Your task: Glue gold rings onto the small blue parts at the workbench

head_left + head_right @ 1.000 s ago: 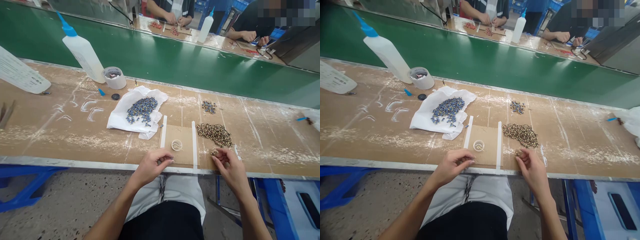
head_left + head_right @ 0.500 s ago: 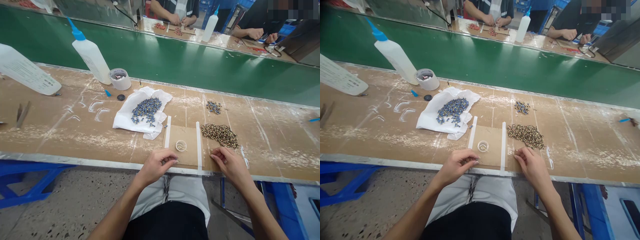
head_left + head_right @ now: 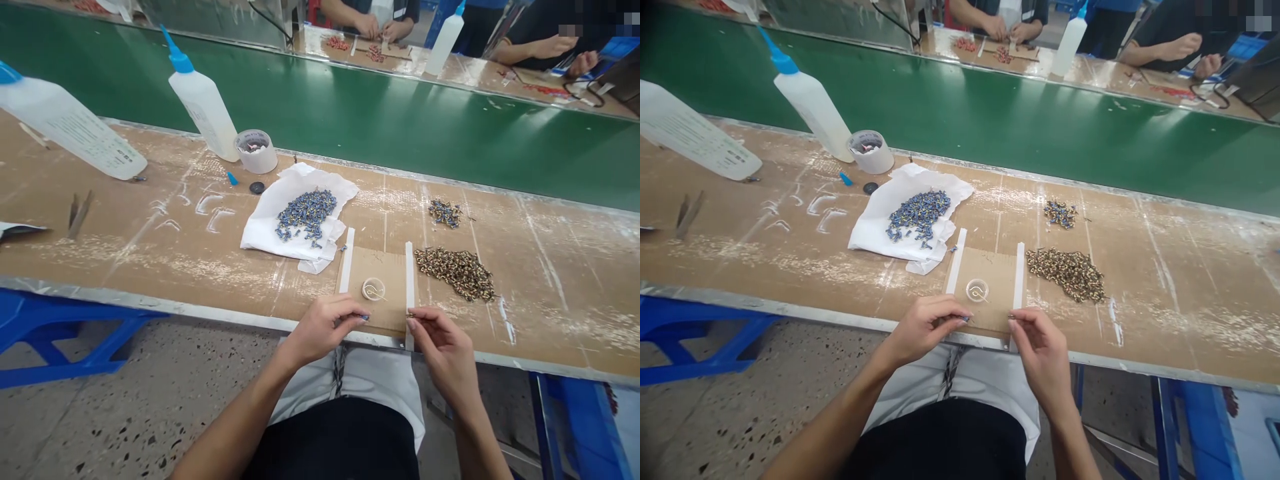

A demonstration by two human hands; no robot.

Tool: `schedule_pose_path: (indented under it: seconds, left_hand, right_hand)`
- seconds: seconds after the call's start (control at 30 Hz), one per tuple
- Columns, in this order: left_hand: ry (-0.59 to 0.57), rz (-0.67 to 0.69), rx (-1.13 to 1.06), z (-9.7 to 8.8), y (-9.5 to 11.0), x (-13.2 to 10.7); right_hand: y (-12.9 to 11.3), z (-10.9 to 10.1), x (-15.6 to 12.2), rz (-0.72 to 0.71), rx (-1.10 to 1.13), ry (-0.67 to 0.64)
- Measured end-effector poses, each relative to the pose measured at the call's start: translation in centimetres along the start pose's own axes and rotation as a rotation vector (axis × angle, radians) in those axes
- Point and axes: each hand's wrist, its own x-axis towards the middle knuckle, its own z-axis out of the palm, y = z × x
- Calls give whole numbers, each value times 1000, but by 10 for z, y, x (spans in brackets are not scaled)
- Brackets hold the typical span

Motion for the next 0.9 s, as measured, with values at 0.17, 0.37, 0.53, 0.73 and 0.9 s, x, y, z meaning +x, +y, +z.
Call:
schedule_pose_path:
  seconds: [0.17,0.37,0.53,0.73,0.9]
  left_hand:
    - [22,41,60,4,-1,0]
    - [38,57,74,6,-1,0]
    - [40,54,82,8,0,0]
    - [31,64,87,8,0,0]
    - [22,68,111,10,-2,-1]
  right_hand:
    - [-13,34,-6,8,145,-39]
    - [-17,43,-6,81,237,-91]
    - [-21,45,-6,119,285,-130]
    - [-21,46,-7,123,252,-137]
    - [-22,46,-8,106,200,-148]
